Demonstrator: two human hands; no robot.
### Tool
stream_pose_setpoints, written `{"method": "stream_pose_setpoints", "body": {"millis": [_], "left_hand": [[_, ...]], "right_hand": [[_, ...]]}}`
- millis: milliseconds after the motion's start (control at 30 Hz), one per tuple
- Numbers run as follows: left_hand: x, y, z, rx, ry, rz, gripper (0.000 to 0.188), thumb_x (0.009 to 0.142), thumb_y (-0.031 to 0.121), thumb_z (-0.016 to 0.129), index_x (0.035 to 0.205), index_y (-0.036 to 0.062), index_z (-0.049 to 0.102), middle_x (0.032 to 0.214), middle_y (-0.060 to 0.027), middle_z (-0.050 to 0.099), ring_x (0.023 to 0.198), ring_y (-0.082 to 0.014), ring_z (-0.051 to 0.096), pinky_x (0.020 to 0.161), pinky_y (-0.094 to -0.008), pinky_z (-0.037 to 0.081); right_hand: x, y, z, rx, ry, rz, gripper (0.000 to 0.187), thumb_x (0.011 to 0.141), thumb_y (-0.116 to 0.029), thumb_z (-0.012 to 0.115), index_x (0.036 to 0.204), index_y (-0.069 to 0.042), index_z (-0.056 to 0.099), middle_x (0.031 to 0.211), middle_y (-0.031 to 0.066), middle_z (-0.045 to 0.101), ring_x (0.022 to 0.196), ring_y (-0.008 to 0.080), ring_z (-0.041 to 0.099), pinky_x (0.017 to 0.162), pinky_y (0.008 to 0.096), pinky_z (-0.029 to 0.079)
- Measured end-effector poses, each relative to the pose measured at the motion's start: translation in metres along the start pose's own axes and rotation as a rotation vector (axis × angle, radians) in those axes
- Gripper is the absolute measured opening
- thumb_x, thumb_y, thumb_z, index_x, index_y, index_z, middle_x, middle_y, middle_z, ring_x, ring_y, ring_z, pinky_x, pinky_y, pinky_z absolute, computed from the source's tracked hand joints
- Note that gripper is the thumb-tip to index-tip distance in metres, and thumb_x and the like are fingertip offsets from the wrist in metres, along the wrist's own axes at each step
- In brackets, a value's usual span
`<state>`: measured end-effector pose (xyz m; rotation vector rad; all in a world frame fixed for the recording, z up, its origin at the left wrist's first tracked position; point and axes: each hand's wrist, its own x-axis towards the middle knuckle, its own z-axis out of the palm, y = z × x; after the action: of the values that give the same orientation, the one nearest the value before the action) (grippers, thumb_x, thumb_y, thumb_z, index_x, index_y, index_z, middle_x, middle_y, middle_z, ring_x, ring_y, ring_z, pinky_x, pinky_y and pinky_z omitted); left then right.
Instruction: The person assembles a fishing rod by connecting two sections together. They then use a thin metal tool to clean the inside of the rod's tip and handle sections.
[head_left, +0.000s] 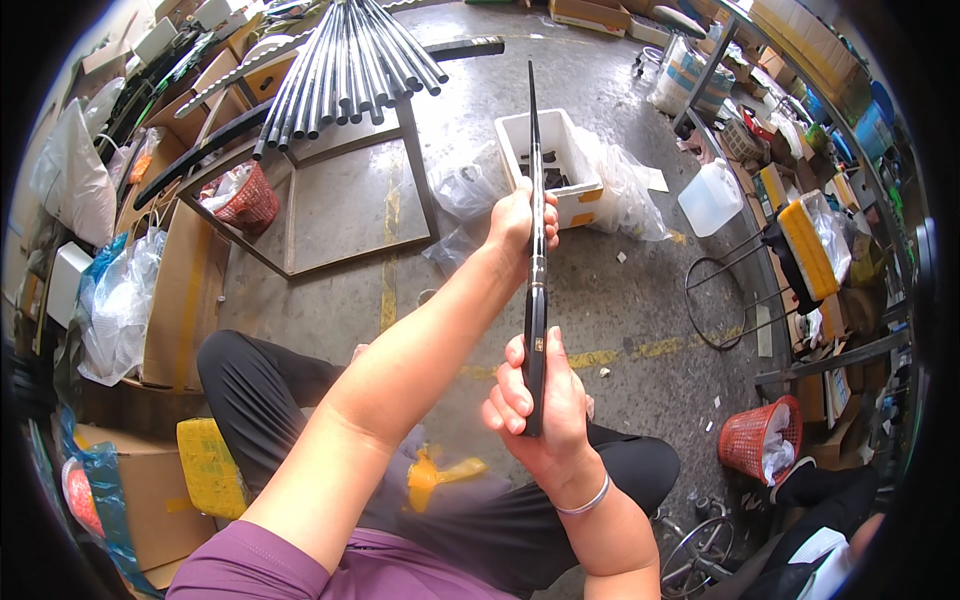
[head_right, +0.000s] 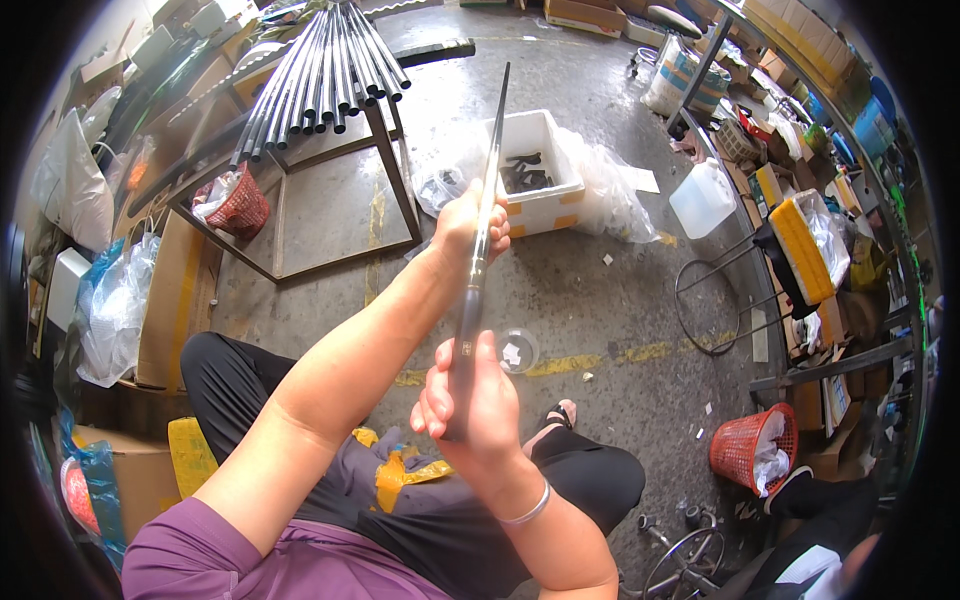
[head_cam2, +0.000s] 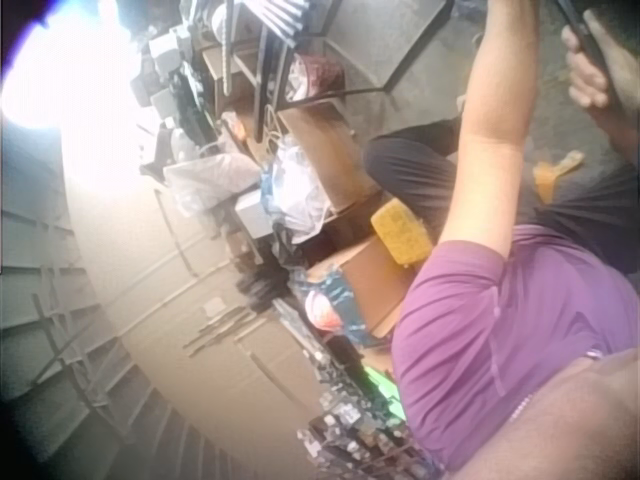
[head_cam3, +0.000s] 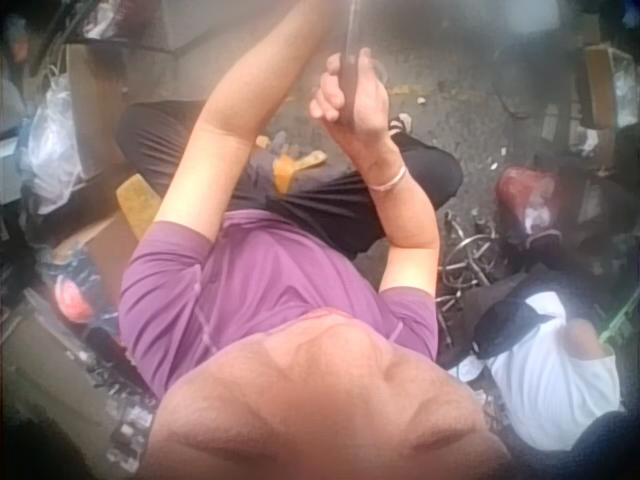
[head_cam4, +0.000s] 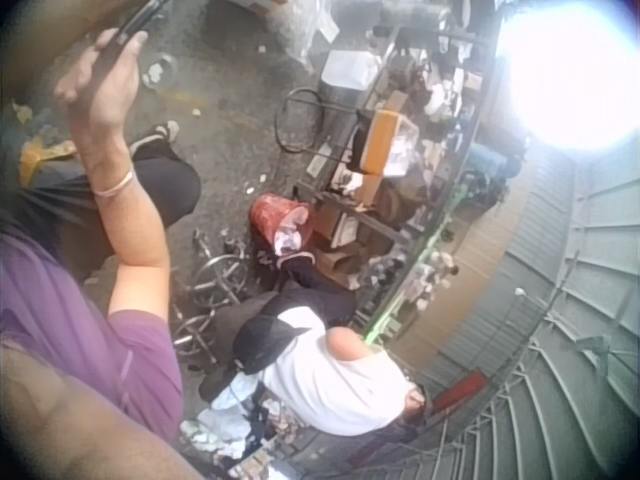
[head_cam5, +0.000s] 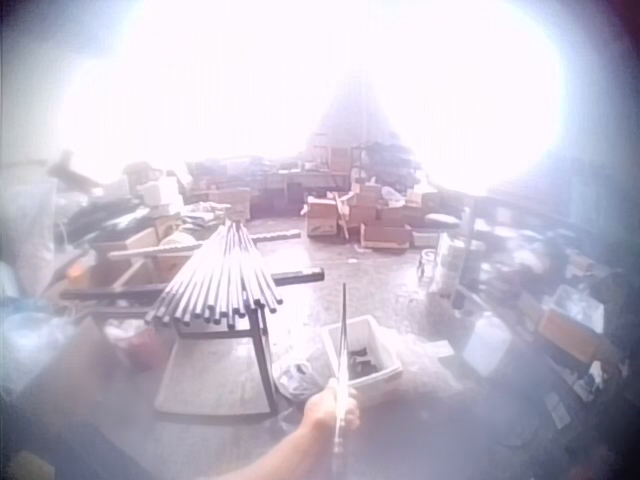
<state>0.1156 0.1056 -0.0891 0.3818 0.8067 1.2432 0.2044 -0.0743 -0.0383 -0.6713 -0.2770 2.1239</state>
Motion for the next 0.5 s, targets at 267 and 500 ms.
{"method": "stream_pose_setpoints", "body": {"millis": [267,500], "left_hand": [[-0.0028,0.0012,0.0021,-0.015,0.011,0.003,0.041,0.1,0.04,0.03,0.087,0.0052,0.047,0.055,0.0,0.04,0.043,-0.01,0.038,0.041,-0.024,0.032],[-0.0049,0.0019,0.0035,-0.023,0.012,0.014,0.04,0.101,0.039,0.03,0.087,0.005,0.047,0.054,0.0003,0.039,0.042,-0.0097,0.037,0.04,-0.0239,0.032]], "right_hand": [[0.0003,0.0006,0.001,-0.001,0.011,0.001,0.044,0.1,-0.047,0.023,0.088,-0.01,0.044,0.048,-0.0017,0.037,0.035,0.0121,0.037,0.045,0.0294,0.04],[0.0008,0.0013,0.0,-0.005,0.013,0.0,0.044,0.1,-0.048,0.023,0.087,-0.01,0.043,0.048,-0.0015,0.037,0.035,0.0123,0.037,0.044,0.0295,0.04]]}}
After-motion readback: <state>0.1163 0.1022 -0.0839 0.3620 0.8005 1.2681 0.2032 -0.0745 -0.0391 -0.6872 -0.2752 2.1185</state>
